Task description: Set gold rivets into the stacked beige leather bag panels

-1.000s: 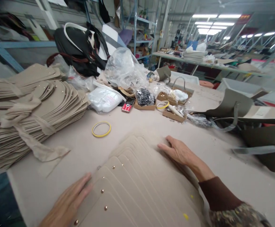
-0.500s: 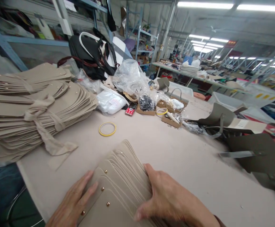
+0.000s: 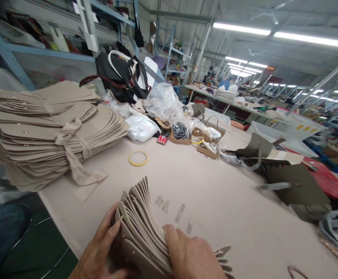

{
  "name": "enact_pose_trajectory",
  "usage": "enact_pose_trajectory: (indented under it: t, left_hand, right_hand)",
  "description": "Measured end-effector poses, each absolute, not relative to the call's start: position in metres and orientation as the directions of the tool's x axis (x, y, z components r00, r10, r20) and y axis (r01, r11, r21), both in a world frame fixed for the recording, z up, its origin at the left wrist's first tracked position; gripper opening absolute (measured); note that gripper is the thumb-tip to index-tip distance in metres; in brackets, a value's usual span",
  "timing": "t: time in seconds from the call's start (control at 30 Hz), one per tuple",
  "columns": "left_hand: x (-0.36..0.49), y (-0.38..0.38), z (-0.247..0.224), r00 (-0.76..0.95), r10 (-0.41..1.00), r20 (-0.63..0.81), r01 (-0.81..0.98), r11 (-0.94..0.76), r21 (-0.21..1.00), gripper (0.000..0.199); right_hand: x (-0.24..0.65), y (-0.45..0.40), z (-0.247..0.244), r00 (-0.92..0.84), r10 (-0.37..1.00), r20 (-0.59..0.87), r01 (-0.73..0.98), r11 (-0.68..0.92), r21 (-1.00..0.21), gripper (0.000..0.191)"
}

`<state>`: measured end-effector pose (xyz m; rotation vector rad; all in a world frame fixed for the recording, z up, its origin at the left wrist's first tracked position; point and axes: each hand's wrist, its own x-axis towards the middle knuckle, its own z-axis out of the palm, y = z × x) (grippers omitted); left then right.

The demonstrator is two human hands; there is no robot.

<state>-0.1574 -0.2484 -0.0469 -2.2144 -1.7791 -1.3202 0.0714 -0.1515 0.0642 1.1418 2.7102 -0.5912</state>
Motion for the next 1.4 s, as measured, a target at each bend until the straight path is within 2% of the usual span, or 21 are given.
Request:
enact_pose_trajectory:
  t: [0.07, 0.13, 0.23, 0.33, 0.4, 0.5, 0.57, 0.67, 0.73, 0.8, 1.0, 1.17, 1.3, 1.4]
  left_hand:
    - [-0.160, -0.245, -0.040, -0.025, 0.815, 0.579, 0.788, -0.341, 0.513, 0.100]
    - [-0.167, -0.238, -0.029, -0.080, 0.837, 0.542, 0.761, -0.300, 0.575, 0.106]
    - [-0.178, -0.222, -0.011, -0.173, 0.867, 0.468, 0.696, -0.228, 0.681, 0.117]
    - [-0.179, -0.204, -0.002, -0.159, 0.897, 0.412, 0.626, -0.231, 0.745, 0.122]
    - [-0.174, -0.195, -0.004, -0.102, 0.920, 0.378, 0.569, -0.258, 0.781, 0.117]
    - [-0.164, -0.192, -0.012, -0.109, 0.925, 0.364, 0.500, -0.266, 0.824, 0.092]
    - [-0.161, -0.197, -0.014, -0.199, 0.857, 0.475, 0.568, -0.294, 0.769, 0.080]
    - [-0.157, -0.212, -0.008, -0.172, 0.630, 0.757, 0.798, -0.362, 0.482, 0.063]
    - [-0.152, -0.222, -0.003, -0.083, 0.562, 0.823, 0.869, -0.364, 0.336, 0.045]
    - [-0.146, -0.227, -0.002, -0.072, 0.579, 0.812, 0.886, -0.336, 0.318, 0.031]
    - [-0.128, -0.215, -0.011, -0.107, 0.655, 0.748, 0.873, -0.298, 0.386, 0.025]
    - [-0.123, -0.206, -0.012, -0.204, 0.694, 0.691, 0.783, -0.308, 0.541, 0.002]
    - [-0.133, -0.210, -0.014, -0.243, 0.758, 0.605, 0.669, -0.321, 0.670, 0.011]
    - [-0.146, -0.214, -0.015, -0.287, 0.770, 0.569, 0.627, -0.298, 0.720, 0.011]
  right_hand:
    - [0.065, -0.141, 0.087, -0.601, 0.705, -0.377, 0.799, 0.535, -0.273, 0.040]
    - [0.062, -0.131, 0.105, -0.543, 0.739, -0.397, 0.839, 0.488, -0.239, 0.036]
    - [0.063, -0.122, 0.120, -0.559, 0.752, -0.348, 0.826, 0.542, -0.157, 0.033]
    - [0.069, -0.116, 0.124, -0.598, 0.737, -0.316, 0.793, 0.600, -0.104, 0.034]
    - [0.073, -0.113, 0.121, -0.635, 0.703, -0.319, 0.765, 0.631, -0.132, 0.040]
    - [0.080, -0.112, 0.110, -0.690, 0.655, -0.308, 0.719, 0.670, -0.186, 0.048]
    - [0.084, -0.112, 0.103, -0.699, 0.651, -0.295, 0.711, 0.674, -0.199, 0.051]
    - [0.086, -0.112, 0.098, -0.699, 0.656, -0.285, 0.713, 0.667, -0.214, 0.052]
    - [0.085, -0.112, 0.097, -0.703, 0.653, -0.282, 0.710, 0.667, -0.225, 0.052]
    - [0.085, -0.113, 0.098, -0.705, 0.652, -0.278, 0.708, 0.668, -0.229, 0.050]
    - [0.085, -0.117, 0.098, -0.695, 0.667, -0.267, 0.717, 0.667, -0.202, 0.051]
    - [0.084, -0.117, 0.098, -0.688, 0.674, -0.270, 0.724, 0.666, -0.181, 0.050]
    - [0.084, -0.116, 0.101, -0.692, 0.667, -0.277, 0.719, 0.672, -0.179, 0.046]
    - [0.084, -0.115, 0.103, -0.702, 0.658, -0.271, 0.709, 0.681, -0.183, 0.046]
